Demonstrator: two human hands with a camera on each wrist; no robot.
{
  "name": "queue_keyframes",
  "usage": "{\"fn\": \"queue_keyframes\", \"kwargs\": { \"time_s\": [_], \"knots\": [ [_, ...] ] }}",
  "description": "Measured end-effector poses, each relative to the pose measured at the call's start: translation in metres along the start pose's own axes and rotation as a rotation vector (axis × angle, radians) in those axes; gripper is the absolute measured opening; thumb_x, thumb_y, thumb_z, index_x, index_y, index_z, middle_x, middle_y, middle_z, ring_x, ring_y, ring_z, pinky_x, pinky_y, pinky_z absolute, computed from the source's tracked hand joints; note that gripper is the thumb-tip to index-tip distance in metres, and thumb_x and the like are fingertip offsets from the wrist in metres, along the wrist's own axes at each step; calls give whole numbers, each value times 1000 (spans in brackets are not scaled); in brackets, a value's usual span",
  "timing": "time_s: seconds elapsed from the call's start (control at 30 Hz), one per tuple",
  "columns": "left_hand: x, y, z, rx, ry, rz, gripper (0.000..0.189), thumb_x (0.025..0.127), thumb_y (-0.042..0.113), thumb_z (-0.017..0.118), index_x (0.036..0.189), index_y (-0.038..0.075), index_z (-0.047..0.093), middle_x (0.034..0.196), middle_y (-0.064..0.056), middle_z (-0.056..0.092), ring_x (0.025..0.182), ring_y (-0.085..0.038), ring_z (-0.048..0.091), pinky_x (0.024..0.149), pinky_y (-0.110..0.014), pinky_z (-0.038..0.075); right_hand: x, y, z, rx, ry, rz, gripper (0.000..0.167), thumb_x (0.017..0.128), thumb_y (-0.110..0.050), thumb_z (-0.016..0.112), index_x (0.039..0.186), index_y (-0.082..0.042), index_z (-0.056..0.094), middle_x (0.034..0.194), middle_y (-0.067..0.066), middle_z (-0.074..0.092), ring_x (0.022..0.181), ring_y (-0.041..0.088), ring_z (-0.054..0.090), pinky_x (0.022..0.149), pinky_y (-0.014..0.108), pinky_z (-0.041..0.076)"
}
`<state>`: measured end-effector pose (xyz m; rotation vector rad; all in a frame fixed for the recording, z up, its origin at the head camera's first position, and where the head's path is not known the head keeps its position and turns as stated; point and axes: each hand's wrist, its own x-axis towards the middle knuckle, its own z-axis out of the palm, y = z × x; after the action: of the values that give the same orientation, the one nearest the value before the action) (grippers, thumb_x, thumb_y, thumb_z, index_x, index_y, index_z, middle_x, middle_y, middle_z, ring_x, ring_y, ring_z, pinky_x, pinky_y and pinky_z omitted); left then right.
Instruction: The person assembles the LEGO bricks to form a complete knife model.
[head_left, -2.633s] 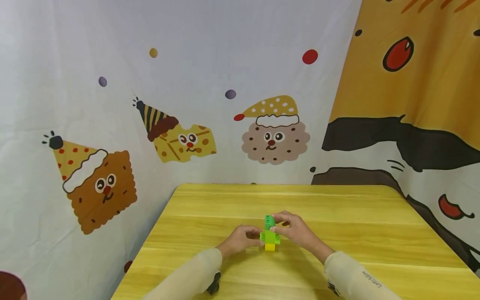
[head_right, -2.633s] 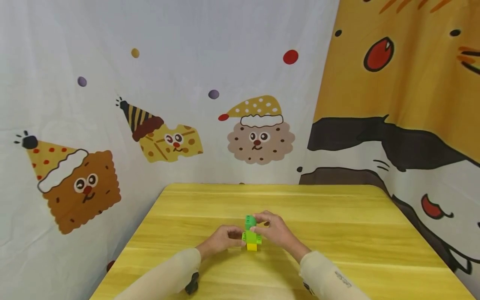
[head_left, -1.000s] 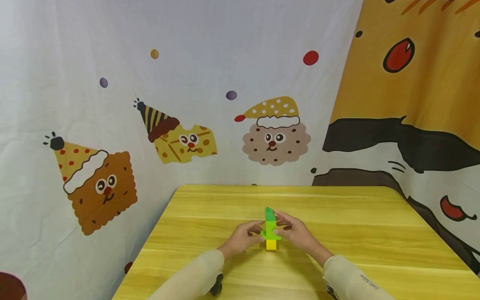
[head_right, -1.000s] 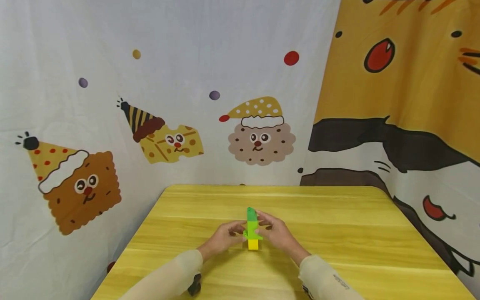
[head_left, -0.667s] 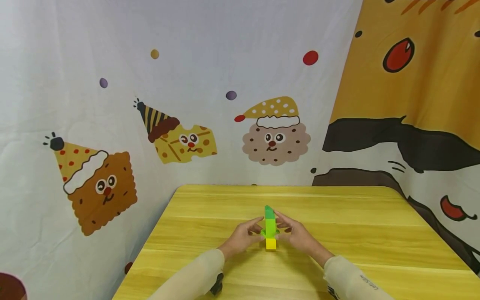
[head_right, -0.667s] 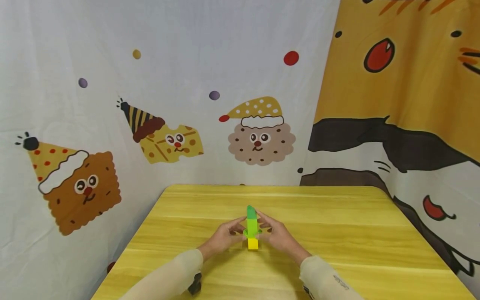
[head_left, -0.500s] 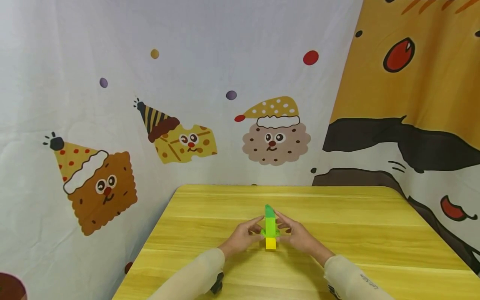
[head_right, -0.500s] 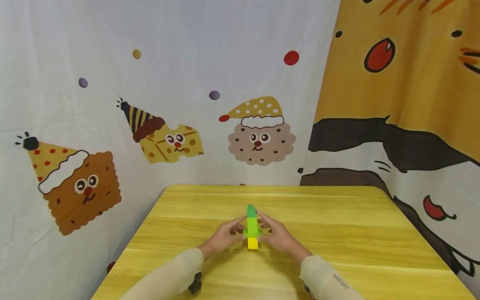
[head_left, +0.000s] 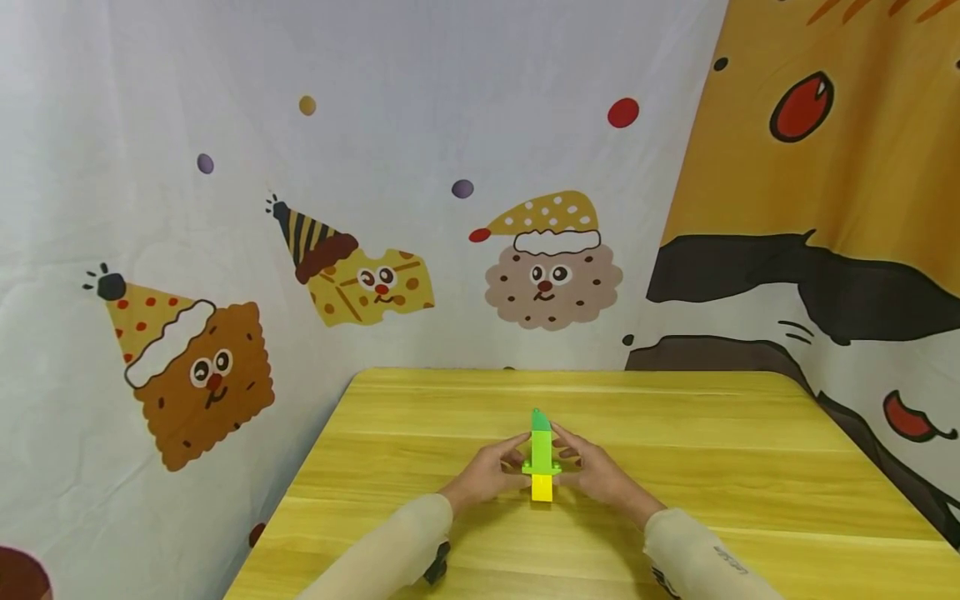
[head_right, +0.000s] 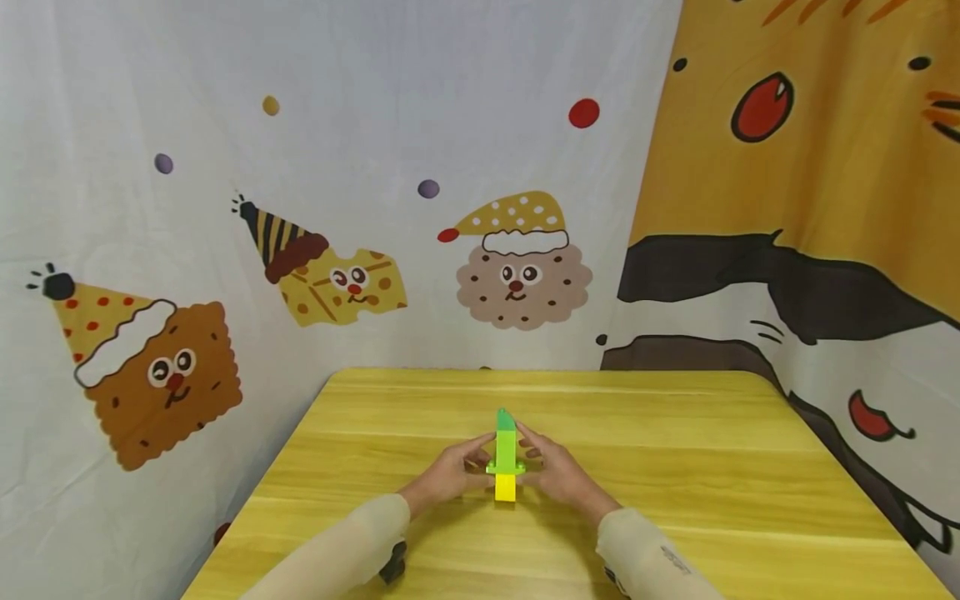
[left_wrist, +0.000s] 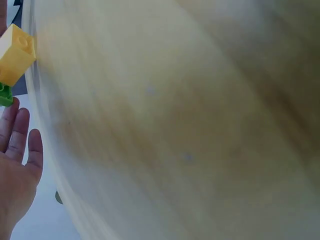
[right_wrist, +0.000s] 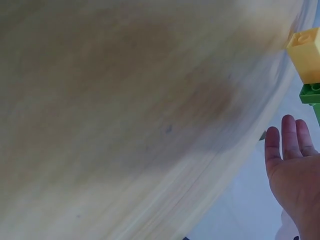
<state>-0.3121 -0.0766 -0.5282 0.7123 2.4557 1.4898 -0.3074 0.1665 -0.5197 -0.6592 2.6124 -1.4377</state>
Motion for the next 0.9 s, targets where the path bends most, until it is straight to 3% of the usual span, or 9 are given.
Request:
{"fn": "queue_keyframes", "kwargs": {
  "time_s": [0.37, 0.57, 0.9],
  "knots": [
    [1, 1, -1, 29, -37, -38, 71, 88, 29, 78, 151, 25, 44, 116, 6, 62, 106, -12, 58, 91, -36, 51, 2, 4, -5, 37, -93, 16, 86, 90, -14, 75, 159, -20, 25, 137, 20, 52, 121, 38, 52, 101, 62, 38],
    [-1, 0, 0, 57, -83, -62, 67, 89, 33, 77, 148, 20, 49, 119, 2, 63, 113, -18, 58, 100, -41, 46, 1, 8, -5, 83, -150, 50, 78, 92, -20, 73, 156, -6, 30, 140, 29, 49, 129, 46, 46, 104, 65, 32],
    [1, 0, 2, 79, -88, -64, 62, 88, 29, 77, 144, 15, 54, 120, -3, 63, 111, -19, 58, 98, -40, 47, 2, 11, -3, 78, -132, 93, 75, 92, -20, 73, 152, 1, 34, 139, 28, 50, 128, 46, 46, 104, 66, 32]
  ]
}}
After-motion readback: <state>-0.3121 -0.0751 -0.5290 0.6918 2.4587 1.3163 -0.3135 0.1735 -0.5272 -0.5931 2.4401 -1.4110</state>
